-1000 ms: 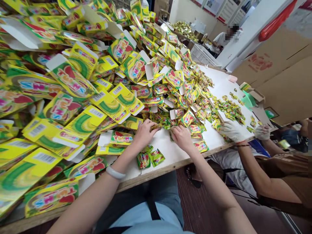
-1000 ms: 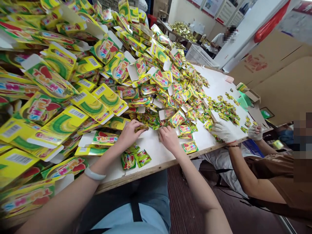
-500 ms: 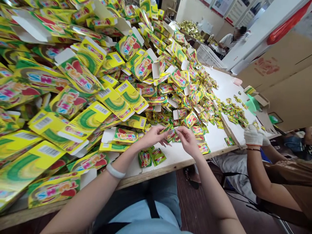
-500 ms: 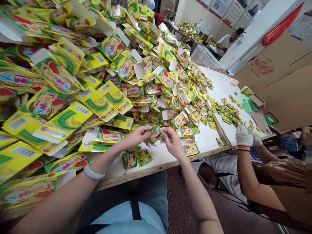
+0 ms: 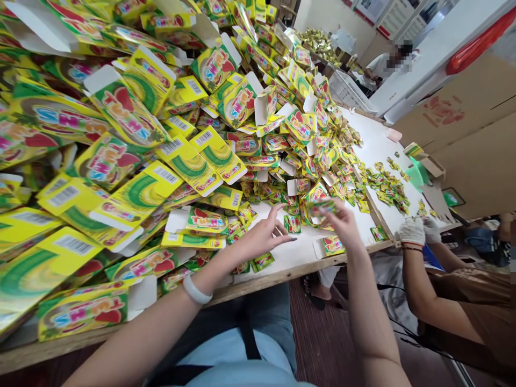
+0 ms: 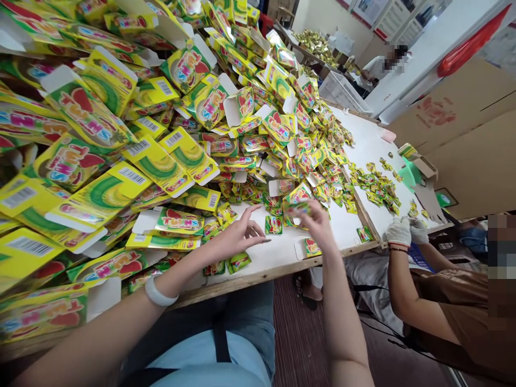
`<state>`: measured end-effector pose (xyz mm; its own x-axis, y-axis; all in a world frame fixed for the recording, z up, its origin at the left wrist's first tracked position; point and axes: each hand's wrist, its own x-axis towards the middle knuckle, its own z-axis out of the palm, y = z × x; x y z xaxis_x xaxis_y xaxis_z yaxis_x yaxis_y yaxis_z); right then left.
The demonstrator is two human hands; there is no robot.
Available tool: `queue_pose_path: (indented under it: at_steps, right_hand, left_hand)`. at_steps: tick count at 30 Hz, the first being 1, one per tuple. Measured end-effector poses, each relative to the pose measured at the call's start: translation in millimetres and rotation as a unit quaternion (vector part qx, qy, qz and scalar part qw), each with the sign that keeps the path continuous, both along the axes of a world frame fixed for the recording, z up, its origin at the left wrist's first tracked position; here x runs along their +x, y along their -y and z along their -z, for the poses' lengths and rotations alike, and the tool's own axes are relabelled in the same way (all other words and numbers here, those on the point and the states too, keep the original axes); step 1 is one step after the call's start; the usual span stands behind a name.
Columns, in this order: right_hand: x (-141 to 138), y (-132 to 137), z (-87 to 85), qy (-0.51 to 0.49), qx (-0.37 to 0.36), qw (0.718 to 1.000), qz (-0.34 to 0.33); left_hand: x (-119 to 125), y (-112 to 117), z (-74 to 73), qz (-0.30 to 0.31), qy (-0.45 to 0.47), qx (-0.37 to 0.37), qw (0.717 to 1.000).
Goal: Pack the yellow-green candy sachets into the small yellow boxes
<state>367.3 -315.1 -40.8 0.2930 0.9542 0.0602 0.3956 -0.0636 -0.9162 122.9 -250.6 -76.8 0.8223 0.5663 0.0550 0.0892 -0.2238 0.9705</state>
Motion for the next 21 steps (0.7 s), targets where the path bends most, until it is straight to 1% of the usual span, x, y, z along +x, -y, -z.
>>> queue_pose_path:
  at_steps: [1,2,4,5,7,9,10,11,12,14,15,16,17,18,20,21]
  right_hand:
    - [15.5,-9.6,-5.5,0.011,-0.002,0.999,0.036]
    - [29.3,-19.9,-10.1,0.02,-0.015,0.998,0.055]
    - [46.9,-38.2,-15.6,0.029,-0.048,0.997,0.052]
    - [49.1,-44.2,-16.6,0.03,-0.063,0.997,0.037]
    - [39.7,-46.3,-16.1,0.031,-0.086,0.996,-0.001]
    - [15.9,-33.8,-14.7,0.023,-0.092,0.994,-0.058]
    - [1.1,-23.1,-14.6,0.013,-0.082,0.992,-0.091]
    - [-14.2,-10.8,-15.4,0.002,-0.065,0.99,-0.125]
    - [-29.1,2.1,-17.2,-0.005,-0.041,0.987,-0.153]
    - [-53.7,25.1,-23.7,0.003,-0.002,0.982,-0.191]
    - [-62.1,33.9,-27.9,0.013,0.01,0.98,-0.196]
    - [-67.8,40.3,-32.3,0.022,0.02,0.981,-0.19]
    - [-70.8,44.4,-36.5,0.027,0.036,0.985,-0.165]
    - [-71.7,46.4,-40.2,0.027,0.059,0.99,-0.125]
    - [-70.9,44.9,-44.9,0.016,0.12,0.992,-0.03]
    - [-70.6,42.1,-45.5,0.009,0.145,0.989,0.005]
  left_hand:
    - [0.6,-0.6,0.3,-0.013,-0.003,0.013,1.0]
    - [1.1,-1.4,0.6,-0.025,-0.01,0.025,0.999]
    - [1.3,-3.5,1.0,-0.043,-0.022,0.037,0.998]
    - [1.3,-4.8,1.3,-0.052,-0.024,0.038,0.998]
    - [1.0,-7.8,2.2,-0.088,-0.014,0.041,0.995]
    - [0.6,-10.6,3.0,-0.134,0.012,0.039,0.99]
    - [0.4,-11.6,3.1,-0.142,0.029,0.025,0.989]
    - [0.4,-11.9,2.8,-0.131,0.047,-0.001,0.99]
    - [0.5,-11.4,2.0,-0.098,0.062,-0.038,0.993]
    - [1.5,-8.1,-0.7,0.018,0.085,-0.13,0.988]
    - [2.3,-5.5,-2.5,0.08,0.094,-0.175,0.977]
    - [3.1,-2.5,-4.4,0.128,0.1,-0.214,0.963]
    - [4.0,0.6,-6.2,0.154,0.107,-0.245,0.951]
    - [4.7,3.5,-7.9,0.163,0.111,-0.269,0.943]
    - [5.2,8.0,-11.0,0.143,0.116,-0.293,0.938]
    - [4.9,9.4,-12.6,0.136,0.116,-0.296,0.938]
